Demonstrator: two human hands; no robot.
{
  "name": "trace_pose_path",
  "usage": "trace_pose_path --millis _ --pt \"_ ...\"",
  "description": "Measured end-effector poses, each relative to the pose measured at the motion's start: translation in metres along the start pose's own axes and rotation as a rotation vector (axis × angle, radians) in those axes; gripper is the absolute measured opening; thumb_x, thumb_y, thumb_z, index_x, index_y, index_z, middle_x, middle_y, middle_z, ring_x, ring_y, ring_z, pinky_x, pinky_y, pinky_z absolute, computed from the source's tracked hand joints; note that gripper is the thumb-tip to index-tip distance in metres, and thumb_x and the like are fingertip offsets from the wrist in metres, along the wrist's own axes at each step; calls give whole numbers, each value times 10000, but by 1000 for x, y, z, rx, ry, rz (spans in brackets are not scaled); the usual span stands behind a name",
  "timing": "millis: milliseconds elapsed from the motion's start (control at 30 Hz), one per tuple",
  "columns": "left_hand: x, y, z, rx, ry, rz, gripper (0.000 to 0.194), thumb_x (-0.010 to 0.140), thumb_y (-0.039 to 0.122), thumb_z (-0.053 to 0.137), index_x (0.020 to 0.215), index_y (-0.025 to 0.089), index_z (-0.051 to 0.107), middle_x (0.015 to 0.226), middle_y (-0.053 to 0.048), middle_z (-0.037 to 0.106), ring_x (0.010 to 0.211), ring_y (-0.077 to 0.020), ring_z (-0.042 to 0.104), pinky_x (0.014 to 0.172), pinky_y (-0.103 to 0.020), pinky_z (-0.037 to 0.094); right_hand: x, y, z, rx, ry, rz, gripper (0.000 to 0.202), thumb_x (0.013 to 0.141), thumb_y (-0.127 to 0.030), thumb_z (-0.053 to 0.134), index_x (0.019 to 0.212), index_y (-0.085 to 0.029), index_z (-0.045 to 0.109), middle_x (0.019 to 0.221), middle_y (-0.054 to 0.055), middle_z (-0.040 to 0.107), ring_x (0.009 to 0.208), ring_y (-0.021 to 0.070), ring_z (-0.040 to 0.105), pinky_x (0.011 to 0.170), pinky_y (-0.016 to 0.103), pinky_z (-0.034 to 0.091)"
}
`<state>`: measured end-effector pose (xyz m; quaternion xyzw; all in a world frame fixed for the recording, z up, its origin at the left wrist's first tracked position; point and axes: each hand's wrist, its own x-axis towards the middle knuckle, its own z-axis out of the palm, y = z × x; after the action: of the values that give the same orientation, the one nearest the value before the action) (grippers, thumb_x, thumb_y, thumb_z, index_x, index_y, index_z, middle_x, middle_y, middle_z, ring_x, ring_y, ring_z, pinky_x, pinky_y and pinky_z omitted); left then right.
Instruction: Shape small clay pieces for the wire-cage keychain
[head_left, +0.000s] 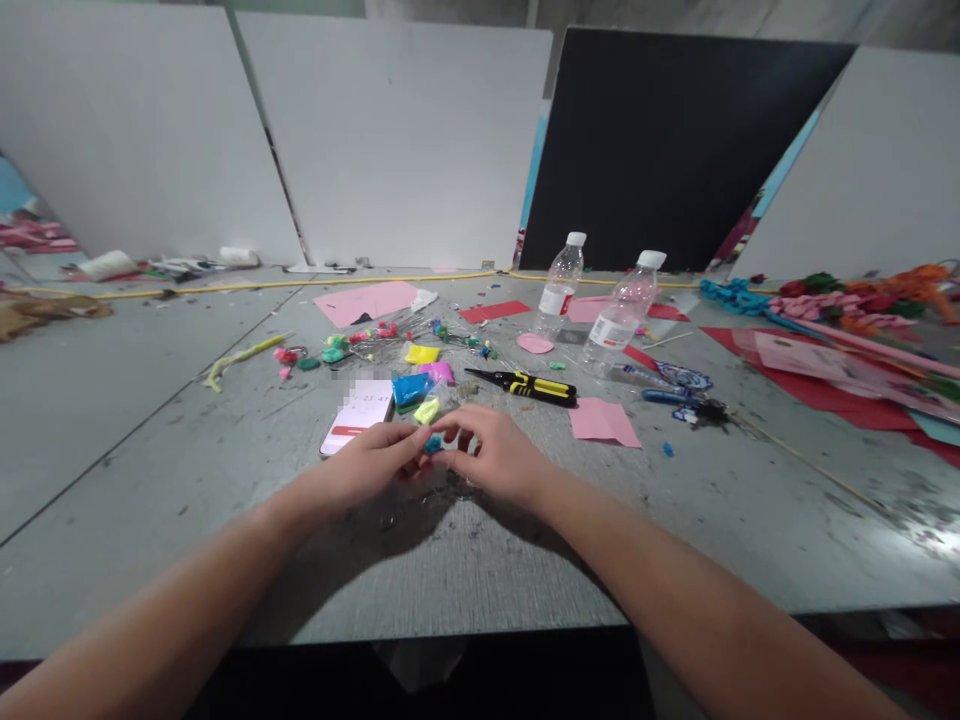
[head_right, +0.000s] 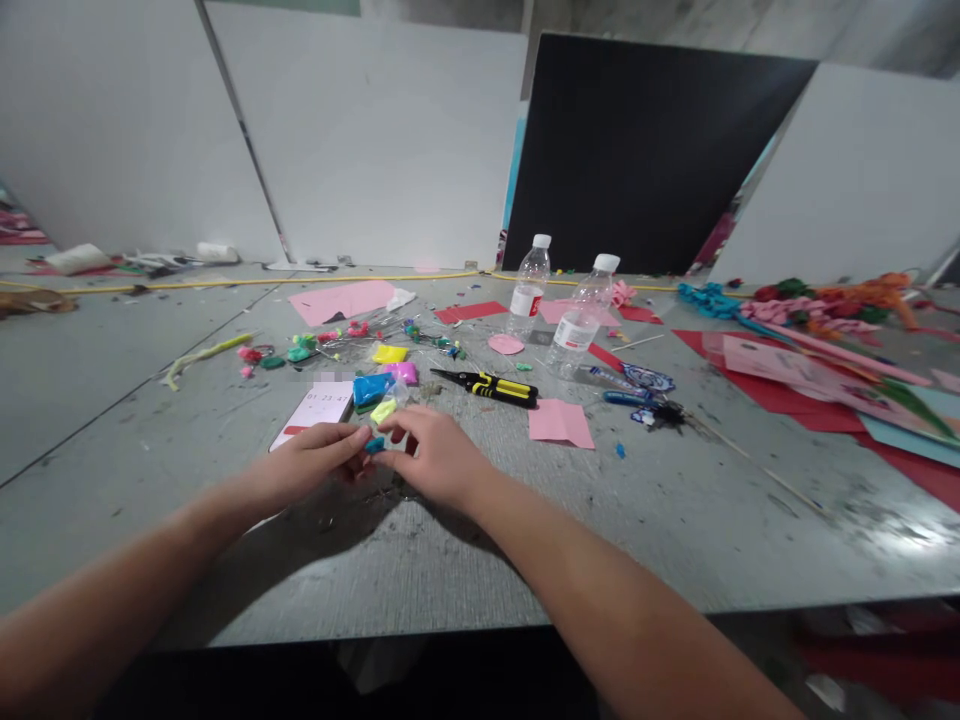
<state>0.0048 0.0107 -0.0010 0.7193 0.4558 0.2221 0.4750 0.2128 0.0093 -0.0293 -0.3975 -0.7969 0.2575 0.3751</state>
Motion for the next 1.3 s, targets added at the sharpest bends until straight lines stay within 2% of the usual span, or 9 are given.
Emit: trace_pose_path --millis 133,267,467,600,733,900,1100,1233,1300 --pt "-2 2 0 74 -29 50 459 874 655 661 735 218 677 695 -13 653 680 -213 597 660 -334 469 -2 -3 3 -6 -22 -58 146 897 -68 755 947 -201 786 867 13 720 785 161 646 694 267 481" --pt "-1 1 -3 130 10 76 451 922 595 612 665 226 623 654 -6 623 662 -204 563 657 -329 433 -2 -4 2 -19 31 -90 120 917 -118 778 833 -204 776 807 11 726 784 174 654 751 298 484" --pt "2 -4 -4 132 56 60 473 965 602 561 688 224 627 615 6 579 608 -185 521 623 -329 395 2 6 -10 -37 212 -46 160 1042 -197 652 1013 -196 809 894 65 762 804 202 665 753 336 498" --pt "4 -8 -2 91 84 54 521 1007 634 478 727 216 613 654 -1 586 618 -184 542 635 -338 422 2 6 -7 -26 156 -101 120 1006 -193 722 1056 -203 830 918 55 773 808 190 680 761 323 520" --pt "1 -4 0 70 36 83 525 986 653 486 704 225 596 676 -10 597 661 -201 565 674 -346 457 1 3 4 -25 101 -158 196 939 -152 795 1129 -198 820 965 61 783 860 195 689 784 316 531" --pt "-2 1 1 75 -47 102 398 934 568 617 749 216 651 716 -8 637 704 -206 588 695 -338 473 -1 4 8 -18 90 -205 170 901 -72 774 1006 -199 817 907 41 770 811 184 679 750 301 524" --pt "-1 3 -4 63 -34 79 399 933 537 618 702 214 657 669 -12 639 667 -198 589 686 -335 476 -3 2 3 18 138 -260 122 930 -124 781 839 -205 792 819 29 759 771 179 679 746 307 522" --pt "1 1 -5 29 13 56 398 930 548 621 706 220 638 645 -1 616 623 -181 566 653 -324 465 0 5 -4 52 266 -224 119 996 -184 735 900 -203 803 852 43 771 779 182 680 732 317 527" --pt "3 -2 -3 10 32 41 432 949 580 582 723 216 636 653 -8 623 610 -178 564 639 -327 461 1 7 -6 74 282 -217 92 1001 -219 742 948 -201 816 874 49 775 769 180 681 680 303 524"
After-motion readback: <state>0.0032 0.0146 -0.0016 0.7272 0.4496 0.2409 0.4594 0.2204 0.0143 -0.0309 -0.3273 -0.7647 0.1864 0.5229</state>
